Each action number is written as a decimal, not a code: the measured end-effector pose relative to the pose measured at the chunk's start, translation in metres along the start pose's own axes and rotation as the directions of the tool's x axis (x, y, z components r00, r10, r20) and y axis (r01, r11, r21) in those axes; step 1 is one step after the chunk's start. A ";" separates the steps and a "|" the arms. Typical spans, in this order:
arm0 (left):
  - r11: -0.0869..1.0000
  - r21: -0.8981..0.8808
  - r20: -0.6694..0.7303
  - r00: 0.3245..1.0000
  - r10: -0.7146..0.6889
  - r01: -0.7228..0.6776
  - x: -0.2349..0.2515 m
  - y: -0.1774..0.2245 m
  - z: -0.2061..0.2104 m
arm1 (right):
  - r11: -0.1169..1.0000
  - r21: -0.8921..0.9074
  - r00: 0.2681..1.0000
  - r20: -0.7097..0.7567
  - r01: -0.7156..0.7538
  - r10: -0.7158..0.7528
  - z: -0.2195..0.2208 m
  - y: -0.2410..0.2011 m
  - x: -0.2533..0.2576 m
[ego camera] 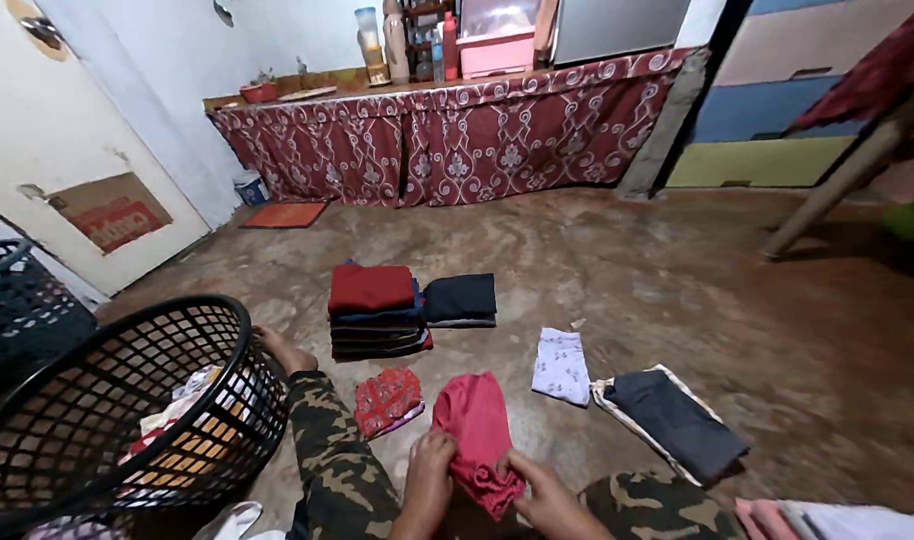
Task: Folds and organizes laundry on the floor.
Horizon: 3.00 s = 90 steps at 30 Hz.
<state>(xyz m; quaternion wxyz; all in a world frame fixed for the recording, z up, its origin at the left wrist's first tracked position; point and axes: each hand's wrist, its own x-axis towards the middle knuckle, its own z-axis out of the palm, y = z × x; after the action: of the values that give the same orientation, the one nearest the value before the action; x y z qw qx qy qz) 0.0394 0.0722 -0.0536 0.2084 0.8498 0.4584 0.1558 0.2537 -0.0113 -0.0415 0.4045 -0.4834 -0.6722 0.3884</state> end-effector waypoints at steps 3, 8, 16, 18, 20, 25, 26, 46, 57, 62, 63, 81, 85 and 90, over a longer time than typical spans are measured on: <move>0.992 0.089 0.340 0.933 -0.116 0.090 -0.007 -0.020 0.046 | 0.969 -0.113 0.956 0.174 -0.219 0.236 0.020 0.043 -0.013; 0.995 0.104 0.569 0.821 -0.051 -0.011 -0.011 -0.030 0.072 | 0.913 -0.211 0.854 0.330 -0.349 0.403 0.015 0.059 -0.011; 0.885 -0.296 0.400 0.888 -0.227 0.359 0.009 -0.046 0.063 | 0.814 0.278 0.839 -0.048 -0.510 0.542 -0.007 0.085 0.035; 0.844 -0.295 0.378 0.866 -0.327 0.448 0.016 -0.042 0.066 | 0.810 0.209 0.806 -0.124 -0.549 0.578 0.000 0.099 0.045; 0.826 -0.247 0.384 0.834 -0.397 0.507 0.019 -0.039 0.071 | 0.796 0.015 0.780 -0.189 -0.606 0.597 0.010 0.107 0.050; 0.815 -0.220 0.365 0.820 -0.440 0.536 0.018 -0.035 0.080 | 0.790 -0.365 0.867 -0.276 -0.493 0.414 0.048 0.102 0.045; 0.814 -0.221 0.347 0.823 -0.449 0.537 0.018 -0.035 0.081 | 0.797 -0.416 0.896 -0.270 -0.438 0.352 0.056 0.104 0.046; 0.628 -0.377 0.347 0.733 -0.585 0.681 0.021 -0.053 0.072 | 0.861 -0.101 0.756 -0.538 -0.498 0.374 0.058 0.135 0.056; 0.537 -0.724 0.056 0.814 -0.579 0.432 0.062 -0.083 -0.061 | 0.532 -0.496 0.723 -0.389 -0.686 0.570 0.070 0.140 0.059; 0.501 -0.801 -0.022 0.821 -0.571 0.327 0.080 -0.100 -0.102 | 0.519 -0.512 0.725 -0.413 -0.685 0.551 0.073 0.144 0.059; 0.506 -0.785 -0.021 0.802 -0.598 0.357 0.083 -0.112 -0.101 | 0.512 -0.517 0.724 -0.416 -0.686 0.550 0.074 0.145 0.059; 0.619 -0.582 -0.415 0.462 -0.784 0.528 -0.122 -0.163 -0.128 | 0.504 -0.556 0.743 -0.391 -0.661 0.544 0.077 0.137 0.057; 0.587 -0.604 -0.423 0.407 -0.810 0.539 -0.158 -0.153 -0.150 | 0.532 -0.543 0.752 -0.352 -0.649 0.558 0.073 0.136 0.057; 0.543 -0.335 0.002 0.577 -0.817 0.770 -0.163 -0.136 -0.128 | 0.592 -0.484 0.755 -0.284 -0.645 0.591 0.062 0.136 0.054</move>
<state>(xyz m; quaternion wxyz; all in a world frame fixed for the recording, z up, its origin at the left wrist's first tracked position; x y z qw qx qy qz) -0.2026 0.0283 -0.0225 0.3464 0.4922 0.7788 0.1768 0.2315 0.0636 -0.1796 0.1171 -0.7990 -0.5250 0.2689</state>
